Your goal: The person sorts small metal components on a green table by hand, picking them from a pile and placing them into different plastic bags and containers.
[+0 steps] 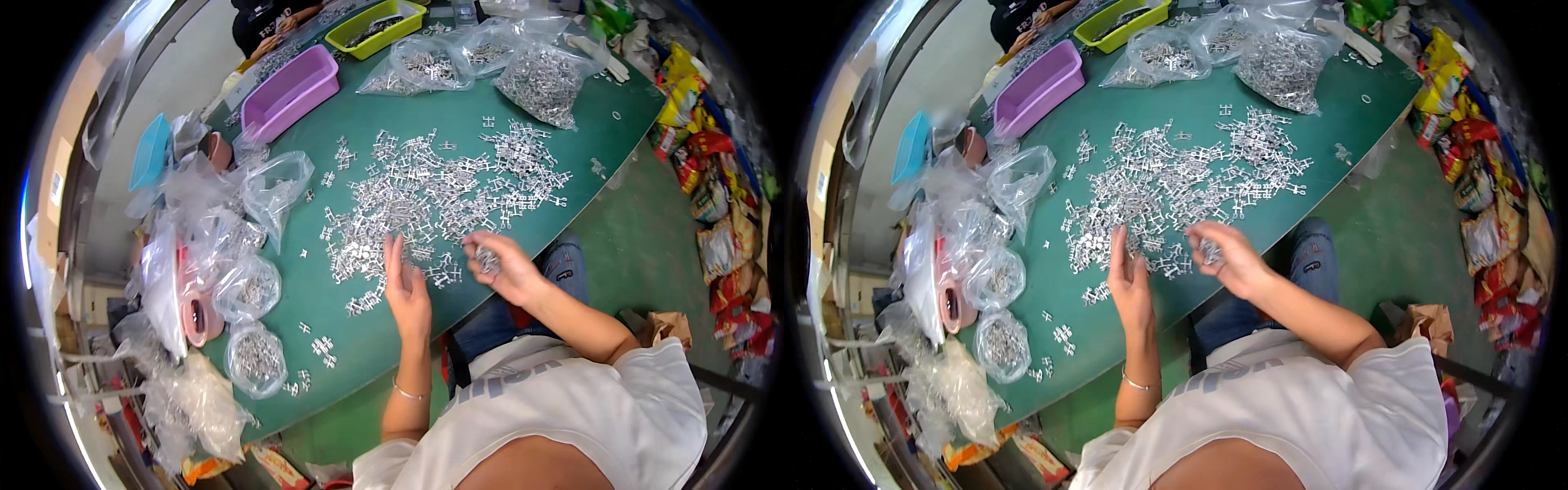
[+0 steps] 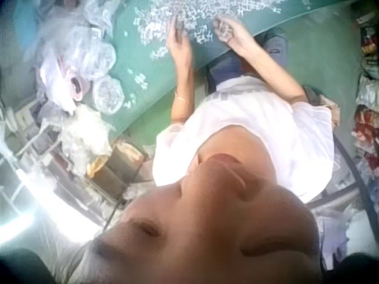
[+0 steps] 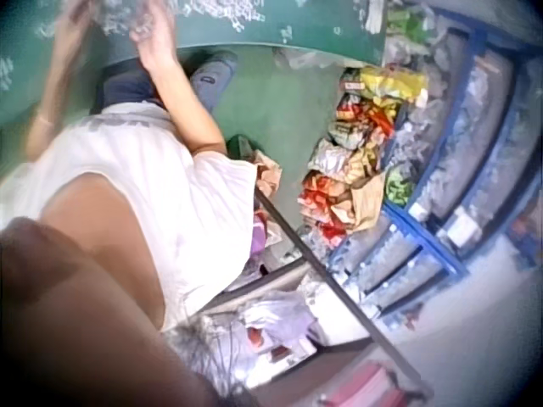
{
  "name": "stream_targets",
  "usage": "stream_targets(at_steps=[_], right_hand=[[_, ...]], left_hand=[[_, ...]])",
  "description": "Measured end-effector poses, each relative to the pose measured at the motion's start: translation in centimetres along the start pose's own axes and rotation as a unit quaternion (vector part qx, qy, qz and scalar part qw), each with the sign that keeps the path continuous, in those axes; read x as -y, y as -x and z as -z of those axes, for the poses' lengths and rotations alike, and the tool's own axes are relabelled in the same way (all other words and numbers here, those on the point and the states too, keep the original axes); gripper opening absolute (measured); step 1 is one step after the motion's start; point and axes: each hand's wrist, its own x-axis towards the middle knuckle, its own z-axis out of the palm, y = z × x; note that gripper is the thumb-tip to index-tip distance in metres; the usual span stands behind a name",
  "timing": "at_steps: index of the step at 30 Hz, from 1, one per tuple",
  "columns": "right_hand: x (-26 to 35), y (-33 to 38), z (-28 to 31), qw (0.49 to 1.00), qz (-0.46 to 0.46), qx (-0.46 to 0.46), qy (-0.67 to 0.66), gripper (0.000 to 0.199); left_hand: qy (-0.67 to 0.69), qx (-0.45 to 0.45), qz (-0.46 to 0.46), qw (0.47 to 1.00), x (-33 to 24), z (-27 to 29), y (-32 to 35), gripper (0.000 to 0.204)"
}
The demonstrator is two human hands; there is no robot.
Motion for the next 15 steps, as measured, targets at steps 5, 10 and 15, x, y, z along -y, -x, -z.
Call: stream_targets(at_steps=[5, 10, 15], right_hand=[[-4.6, -1.5, -5.1, 0.966, 0.112, 0.058, 0.224, 0.022], [-5.5, -0.5, -6.2, 0.634, 0.377, 0.105, 0.666, 0.029], [2.0, -1.9, -1.1, 0.543, 0.488, -0.047, 0.682, 0.037]], left_hand=[[0.369, 0.01, 0.21, 0.905, 0.2, 1.8, 1.6, 0.038], [0.585, 0.042, 0.326, 0.742, 3.0, 2.8, 1.2, 0.041], [0.565, 0.002, 0.424, 0.708, 1.7, 1.6, -0.7, 0.016]])
